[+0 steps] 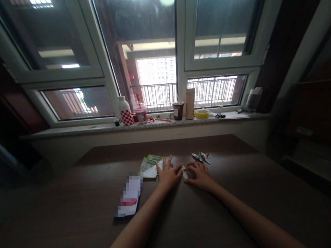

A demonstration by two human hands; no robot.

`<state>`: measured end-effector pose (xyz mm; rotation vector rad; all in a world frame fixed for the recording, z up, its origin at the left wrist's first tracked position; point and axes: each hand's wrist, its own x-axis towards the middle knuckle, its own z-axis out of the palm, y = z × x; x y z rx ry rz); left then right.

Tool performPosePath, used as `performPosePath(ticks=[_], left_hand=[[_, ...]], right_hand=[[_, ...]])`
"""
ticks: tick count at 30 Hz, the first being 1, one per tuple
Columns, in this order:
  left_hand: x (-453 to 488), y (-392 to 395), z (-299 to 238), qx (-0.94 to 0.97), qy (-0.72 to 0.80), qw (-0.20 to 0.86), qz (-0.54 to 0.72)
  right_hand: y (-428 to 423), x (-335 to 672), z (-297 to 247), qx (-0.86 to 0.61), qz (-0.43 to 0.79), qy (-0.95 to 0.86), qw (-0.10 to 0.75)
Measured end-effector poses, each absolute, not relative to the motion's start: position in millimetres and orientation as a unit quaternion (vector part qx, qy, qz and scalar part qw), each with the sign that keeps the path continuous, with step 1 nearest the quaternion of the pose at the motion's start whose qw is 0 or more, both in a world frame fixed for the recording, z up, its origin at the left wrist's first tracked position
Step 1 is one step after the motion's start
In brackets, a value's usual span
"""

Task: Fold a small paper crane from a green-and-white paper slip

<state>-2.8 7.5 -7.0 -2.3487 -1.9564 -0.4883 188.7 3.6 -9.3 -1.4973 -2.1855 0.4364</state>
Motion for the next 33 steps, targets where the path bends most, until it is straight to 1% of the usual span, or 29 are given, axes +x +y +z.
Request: performPosePath(ticks=[8,15,21,27,33], left_hand=[[-1.8,3.5,-4.6,-0.771,-0.618,0.009,-0.156],[-3.6,1.8,-2.8,-0.78,-0.602,-0.009,-0.169],[-3.0,-0.9,-0.4,-0.779,-0.6,-0.011,-0.184],[-5.0,-0.3,1.4,-0.786,-0.58,-0.035,-0.208],[-7.2,0.4,3.3,-0.798,-0.557,-0.053,-0.225]], right_hand=[[7.6,190.5,-14.9,-0.526,0.167,-0.784,0.283],[14.3,193.0,-21.9,-0.509,0.149,-0.788,0.313],[12.0,193.0,-19.2,-0.499,0.124,-0.796,0.318],[13.7,193.2,-17.3,-0.486,0.15,-0.801,0.315],[9.3,192.7,-11.9,-0.499,0.149,-0.796,0.308]])
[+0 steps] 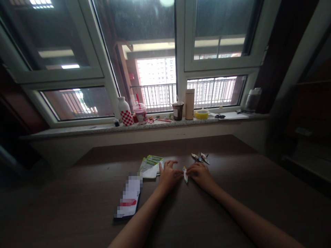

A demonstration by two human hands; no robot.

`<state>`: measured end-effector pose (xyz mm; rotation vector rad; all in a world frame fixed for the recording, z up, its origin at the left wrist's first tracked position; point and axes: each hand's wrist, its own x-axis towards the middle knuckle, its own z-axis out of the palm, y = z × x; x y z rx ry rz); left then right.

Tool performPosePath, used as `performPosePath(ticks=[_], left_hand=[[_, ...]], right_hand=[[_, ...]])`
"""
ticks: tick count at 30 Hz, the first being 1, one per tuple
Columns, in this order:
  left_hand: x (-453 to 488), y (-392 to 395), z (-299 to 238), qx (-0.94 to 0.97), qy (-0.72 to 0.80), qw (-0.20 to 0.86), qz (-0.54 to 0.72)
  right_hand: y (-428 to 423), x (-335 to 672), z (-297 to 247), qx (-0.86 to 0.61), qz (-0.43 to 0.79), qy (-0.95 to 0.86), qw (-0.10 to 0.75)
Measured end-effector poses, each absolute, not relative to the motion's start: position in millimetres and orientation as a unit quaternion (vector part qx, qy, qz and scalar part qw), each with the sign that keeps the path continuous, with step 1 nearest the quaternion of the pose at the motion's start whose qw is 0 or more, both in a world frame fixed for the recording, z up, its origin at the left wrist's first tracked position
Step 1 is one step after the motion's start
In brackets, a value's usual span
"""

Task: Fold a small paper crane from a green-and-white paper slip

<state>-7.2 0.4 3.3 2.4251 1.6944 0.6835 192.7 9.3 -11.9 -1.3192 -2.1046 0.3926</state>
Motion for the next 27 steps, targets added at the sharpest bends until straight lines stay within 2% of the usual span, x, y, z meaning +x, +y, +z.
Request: performPosePath(ticks=[27], left_hand=[[1.5,-1.4,6.9,0.805,0.541,0.031,0.239]], right_hand=[[10.1,182.8,-11.6,-0.574,0.195,-0.734,0.307]])
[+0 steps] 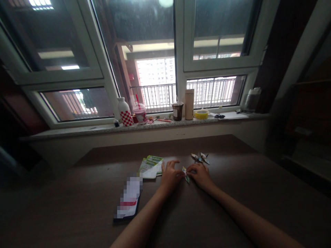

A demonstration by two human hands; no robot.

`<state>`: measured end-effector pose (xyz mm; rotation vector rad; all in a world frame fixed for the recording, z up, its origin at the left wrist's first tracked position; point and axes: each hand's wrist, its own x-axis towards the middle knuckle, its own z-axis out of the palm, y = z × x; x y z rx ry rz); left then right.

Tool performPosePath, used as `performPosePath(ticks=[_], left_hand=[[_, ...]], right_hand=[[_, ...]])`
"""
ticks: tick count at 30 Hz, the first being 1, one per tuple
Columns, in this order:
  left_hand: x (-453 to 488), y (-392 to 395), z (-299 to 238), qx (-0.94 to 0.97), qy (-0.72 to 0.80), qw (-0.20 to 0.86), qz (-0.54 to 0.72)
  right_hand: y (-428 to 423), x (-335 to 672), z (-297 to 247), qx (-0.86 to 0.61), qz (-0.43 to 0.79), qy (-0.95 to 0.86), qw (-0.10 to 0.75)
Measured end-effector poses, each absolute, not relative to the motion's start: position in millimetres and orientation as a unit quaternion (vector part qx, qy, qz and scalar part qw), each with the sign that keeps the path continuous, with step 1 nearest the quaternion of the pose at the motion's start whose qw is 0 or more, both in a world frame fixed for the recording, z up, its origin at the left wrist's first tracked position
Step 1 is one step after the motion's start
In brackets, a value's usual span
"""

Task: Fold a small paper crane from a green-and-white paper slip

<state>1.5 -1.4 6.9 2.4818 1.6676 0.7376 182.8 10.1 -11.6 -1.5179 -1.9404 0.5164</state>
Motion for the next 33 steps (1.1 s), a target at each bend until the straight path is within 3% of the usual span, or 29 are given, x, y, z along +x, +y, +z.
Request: performPosePath(ticks=[6,15,33], left_hand=[[2.5,0.3,4.2,0.805,0.537,0.026,0.251],[9.3,-2.8,8.3,0.723,0.626,0.109,0.272],[19.9,-5.1,4.8,0.722,0.629,0.063,0.281]], right_hand=[[8.6,181.7,-14.1,-0.572,0.19,-0.729,0.323],[4.4,178.5,-9.0,-0.58,0.158,-0.734,0.315],[10.5,169.2,-14.2,-0.611,0.102,-0.746,0.244]])
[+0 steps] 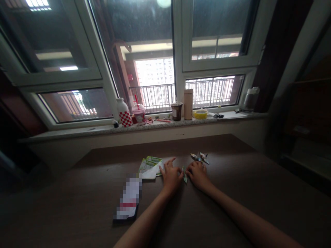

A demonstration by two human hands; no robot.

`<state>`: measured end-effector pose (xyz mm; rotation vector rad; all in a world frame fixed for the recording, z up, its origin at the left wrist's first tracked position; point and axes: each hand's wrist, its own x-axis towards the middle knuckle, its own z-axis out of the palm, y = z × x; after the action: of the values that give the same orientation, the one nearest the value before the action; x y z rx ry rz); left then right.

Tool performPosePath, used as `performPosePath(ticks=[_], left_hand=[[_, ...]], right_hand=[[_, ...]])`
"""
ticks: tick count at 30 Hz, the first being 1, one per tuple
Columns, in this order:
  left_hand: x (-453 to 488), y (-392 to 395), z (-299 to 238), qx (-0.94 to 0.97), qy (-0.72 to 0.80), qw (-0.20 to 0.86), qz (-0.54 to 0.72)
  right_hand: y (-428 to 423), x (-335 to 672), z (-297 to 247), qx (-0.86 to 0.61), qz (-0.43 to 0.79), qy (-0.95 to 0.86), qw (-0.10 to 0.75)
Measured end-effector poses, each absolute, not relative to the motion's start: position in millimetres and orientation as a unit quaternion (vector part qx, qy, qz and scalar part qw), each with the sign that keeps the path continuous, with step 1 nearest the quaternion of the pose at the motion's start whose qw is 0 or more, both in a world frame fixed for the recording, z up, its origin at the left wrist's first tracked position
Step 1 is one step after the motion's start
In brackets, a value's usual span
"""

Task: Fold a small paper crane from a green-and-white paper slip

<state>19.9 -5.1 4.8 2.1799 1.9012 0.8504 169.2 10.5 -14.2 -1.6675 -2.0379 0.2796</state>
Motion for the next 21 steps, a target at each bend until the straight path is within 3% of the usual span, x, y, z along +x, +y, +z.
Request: performPosePath(ticks=[11,21], left_hand=[[17.0,-5.5,9.7,0.718,0.637,0.061,0.273],[19.5,-1.7,7.6,0.706,0.65,0.088,0.265]], right_hand=[[7.0,173.0,-12.2,-0.578,0.159,-0.728,0.333],[11.7,170.1,-11.1,-0.612,0.139,-0.722,0.291]])
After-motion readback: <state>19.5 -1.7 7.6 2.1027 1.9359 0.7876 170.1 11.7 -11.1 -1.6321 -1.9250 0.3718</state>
